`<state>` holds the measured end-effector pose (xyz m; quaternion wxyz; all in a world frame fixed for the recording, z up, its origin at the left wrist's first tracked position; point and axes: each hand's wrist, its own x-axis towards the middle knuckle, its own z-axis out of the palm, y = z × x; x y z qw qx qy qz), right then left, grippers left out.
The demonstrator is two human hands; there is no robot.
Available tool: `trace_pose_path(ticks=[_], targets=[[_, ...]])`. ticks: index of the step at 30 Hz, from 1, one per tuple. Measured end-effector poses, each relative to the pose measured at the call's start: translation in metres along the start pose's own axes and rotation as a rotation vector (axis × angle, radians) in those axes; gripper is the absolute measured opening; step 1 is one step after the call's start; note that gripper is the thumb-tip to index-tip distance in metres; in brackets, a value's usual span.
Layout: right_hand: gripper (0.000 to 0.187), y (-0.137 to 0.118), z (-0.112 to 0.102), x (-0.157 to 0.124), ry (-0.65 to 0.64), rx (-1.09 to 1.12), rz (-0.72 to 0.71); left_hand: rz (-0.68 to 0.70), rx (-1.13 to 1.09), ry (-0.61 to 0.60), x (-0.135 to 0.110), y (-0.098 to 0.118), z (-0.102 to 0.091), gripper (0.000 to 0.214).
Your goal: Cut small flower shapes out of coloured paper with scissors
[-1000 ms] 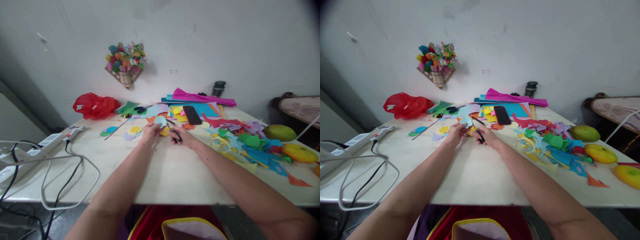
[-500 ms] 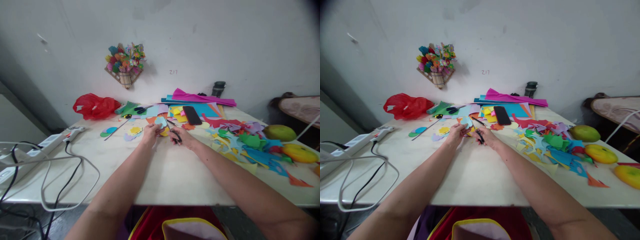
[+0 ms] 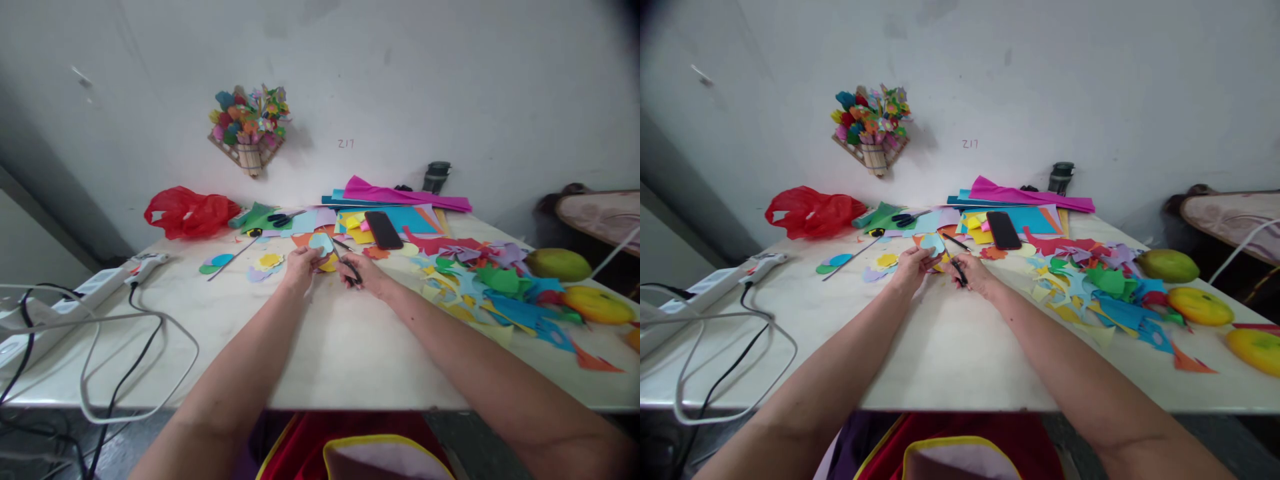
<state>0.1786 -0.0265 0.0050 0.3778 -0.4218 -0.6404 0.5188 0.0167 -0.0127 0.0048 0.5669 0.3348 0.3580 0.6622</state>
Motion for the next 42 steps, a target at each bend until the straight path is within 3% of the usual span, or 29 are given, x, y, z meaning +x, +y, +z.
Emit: trace_pose_path(ticks=[13, 25, 42], targets=[[0.029, 0.0, 0.001, 0.0, 0.009, 0.024, -0.002, -0.01, 0.004, 0.016, 0.001, 0.001, 0.0, 0.032], [0.029, -0.016, 0.006, -0.006, 0.05, 0.036, 0.057, -0.037, 0.001, 0.008, 0.003, 0.003, -0.002, 0.025], [0.027, -0.003, 0.0, 0.0, 0.008, 0.029, 0.031, -0.096, 0.015, 0.005, 0.0, 0.012, -0.002, 0.013]])
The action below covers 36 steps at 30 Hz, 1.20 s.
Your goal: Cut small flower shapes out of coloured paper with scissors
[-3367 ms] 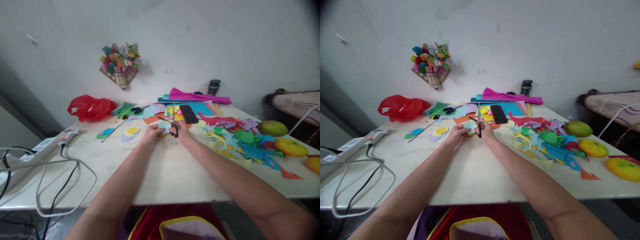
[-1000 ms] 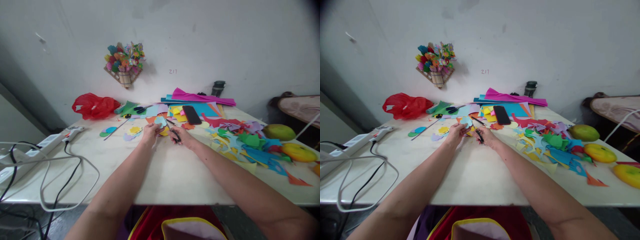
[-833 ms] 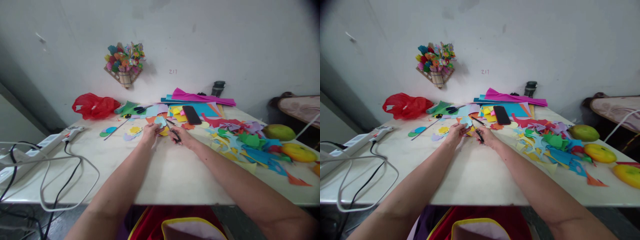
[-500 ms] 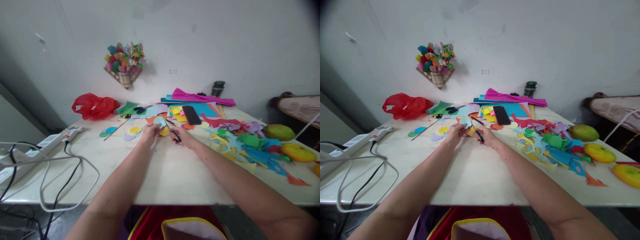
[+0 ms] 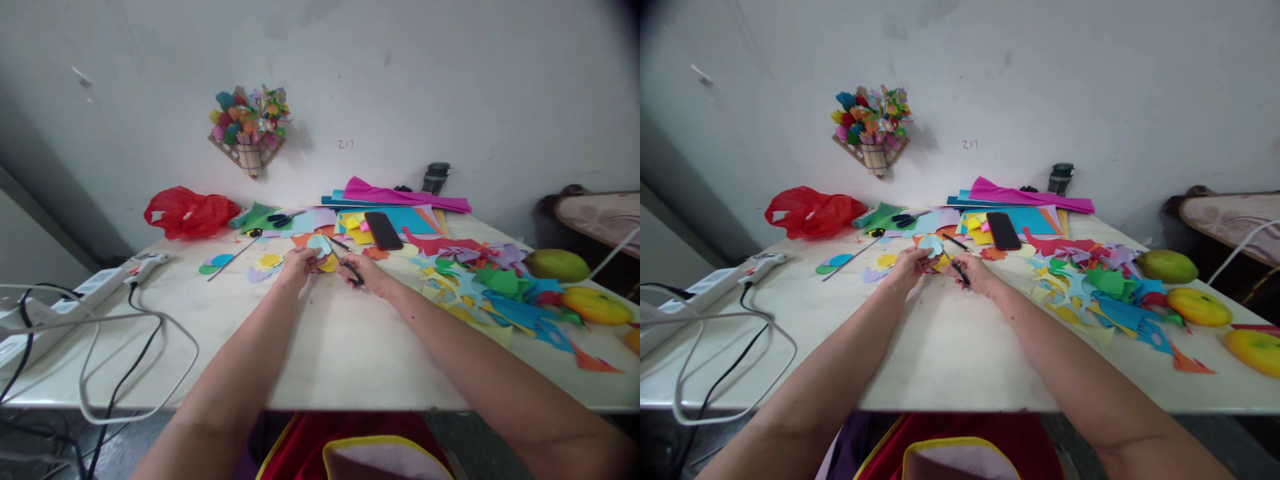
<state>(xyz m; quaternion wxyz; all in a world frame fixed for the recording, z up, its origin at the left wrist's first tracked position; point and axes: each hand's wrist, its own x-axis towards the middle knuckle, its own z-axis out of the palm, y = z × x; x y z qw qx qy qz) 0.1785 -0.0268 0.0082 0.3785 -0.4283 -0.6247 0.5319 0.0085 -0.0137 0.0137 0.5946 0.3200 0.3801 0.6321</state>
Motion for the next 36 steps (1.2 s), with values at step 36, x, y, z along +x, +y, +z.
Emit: trace_pose_path(ticks=[36], targets=[[0.042, 0.014, 0.0, 0.012, 0.08, 0.004, -0.095, -0.029, -0.079, 0.024, -0.003, -0.005, 0.007, 0.015]])
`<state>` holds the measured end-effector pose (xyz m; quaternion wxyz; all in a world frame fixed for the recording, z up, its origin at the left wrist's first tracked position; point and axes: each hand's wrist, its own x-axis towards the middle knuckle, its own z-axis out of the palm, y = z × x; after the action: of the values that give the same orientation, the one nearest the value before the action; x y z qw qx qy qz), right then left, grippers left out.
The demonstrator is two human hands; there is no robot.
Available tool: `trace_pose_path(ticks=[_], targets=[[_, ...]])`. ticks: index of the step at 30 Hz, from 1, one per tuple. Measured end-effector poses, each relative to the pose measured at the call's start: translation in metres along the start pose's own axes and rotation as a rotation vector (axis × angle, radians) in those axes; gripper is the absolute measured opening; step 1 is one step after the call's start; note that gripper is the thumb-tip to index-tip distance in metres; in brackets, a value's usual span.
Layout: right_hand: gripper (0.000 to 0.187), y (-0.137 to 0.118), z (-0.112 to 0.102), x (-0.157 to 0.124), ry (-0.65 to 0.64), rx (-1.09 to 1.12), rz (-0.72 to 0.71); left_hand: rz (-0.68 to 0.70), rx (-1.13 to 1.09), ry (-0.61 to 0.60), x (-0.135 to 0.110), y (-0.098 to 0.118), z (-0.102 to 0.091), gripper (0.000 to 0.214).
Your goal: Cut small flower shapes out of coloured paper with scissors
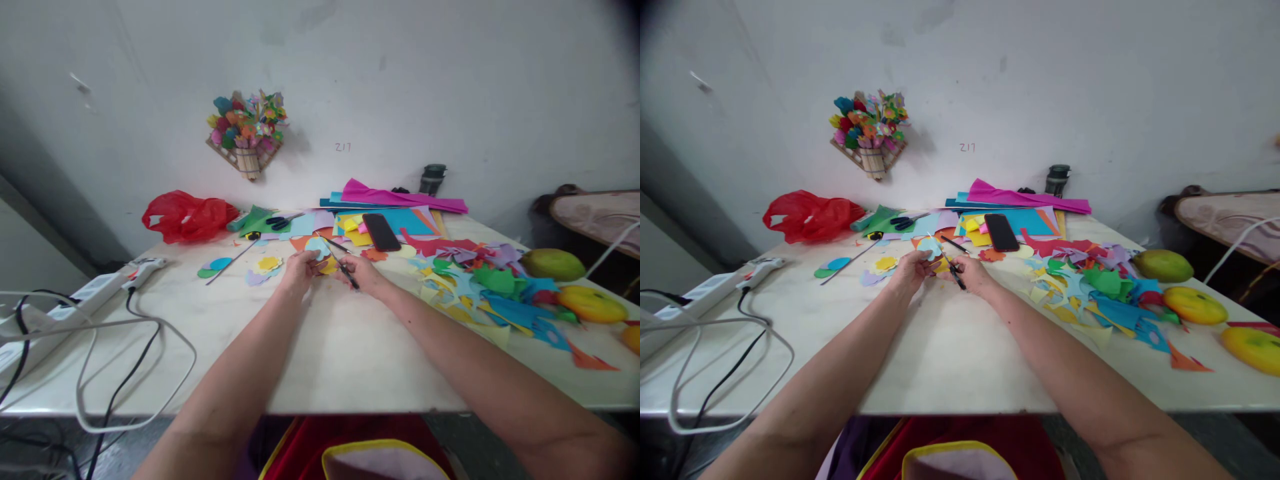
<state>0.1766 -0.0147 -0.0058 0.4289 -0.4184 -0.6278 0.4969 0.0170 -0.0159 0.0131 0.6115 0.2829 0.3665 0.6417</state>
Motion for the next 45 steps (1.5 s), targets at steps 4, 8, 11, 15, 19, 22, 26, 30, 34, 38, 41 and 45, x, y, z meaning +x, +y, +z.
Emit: trace_pose_path(ticks=[4, 8, 11, 15, 19, 22, 26, 30, 34, 38, 41, 45], targets=[[0.04, 0.0, 0.001, 0.001, 0.004, 0.029, 0.017, -0.01, -0.013, -0.001, 0.0, -0.001, 0.0, 0.018], [0.03, -0.003, 0.003, 0.001, 0.017, 0.065, 0.056, -0.006, -0.027, -0.02, 0.001, -0.003, 0.0, 0.019], [0.023, -0.006, 0.004, -0.002, 0.022, 0.091, 0.071, 0.005, -0.034, -0.057, 0.002, -0.005, -0.002, 0.018], [0.02, -0.008, 0.004, -0.004, 0.017, 0.113, 0.068, 0.014, -0.031, -0.096, 0.002, -0.007, -0.003, 0.016], [0.017, -0.007, 0.004, -0.003, 0.003, 0.152, 0.107, 0.021, -0.021, -0.075, 0.003, -0.007, -0.002, 0.013], [0.017, -0.007, 0.005, -0.004, 0.001, 0.152, 0.106, 0.019, -0.021, -0.039, 0.003, -0.008, -0.001, 0.014], [0.023, -0.009, 0.005, -0.008, -0.007, 0.138, 0.089, 0.003, -0.037, -0.016, 0.001, -0.009, 0.002, 0.015], [0.025, -0.014, 0.005, -0.012, 0.0, 0.15, 0.088, -0.004, -0.064, -0.009, -0.004, -0.013, 0.006, 0.016], [0.026, -0.017, 0.007, -0.013, 0.014, 0.159, 0.088, -0.002, -0.069, -0.039, -0.006, -0.017, 0.007, 0.015], [0.028, -0.019, 0.01, -0.014, 0.031, 0.157, 0.086, -0.003, -0.062, -0.048, -0.003, -0.021, 0.005, 0.016], [0.028, -0.019, 0.012, -0.014, 0.045, 0.162, 0.082, -0.026, -0.056, -0.029, -0.002, -0.022, 0.004, 0.019], [0.03, -0.017, 0.015, -0.012, 0.075, 0.163, 0.075, -0.051, -0.056, 0.0, 0.0, -0.023, 0.004, 0.018]])
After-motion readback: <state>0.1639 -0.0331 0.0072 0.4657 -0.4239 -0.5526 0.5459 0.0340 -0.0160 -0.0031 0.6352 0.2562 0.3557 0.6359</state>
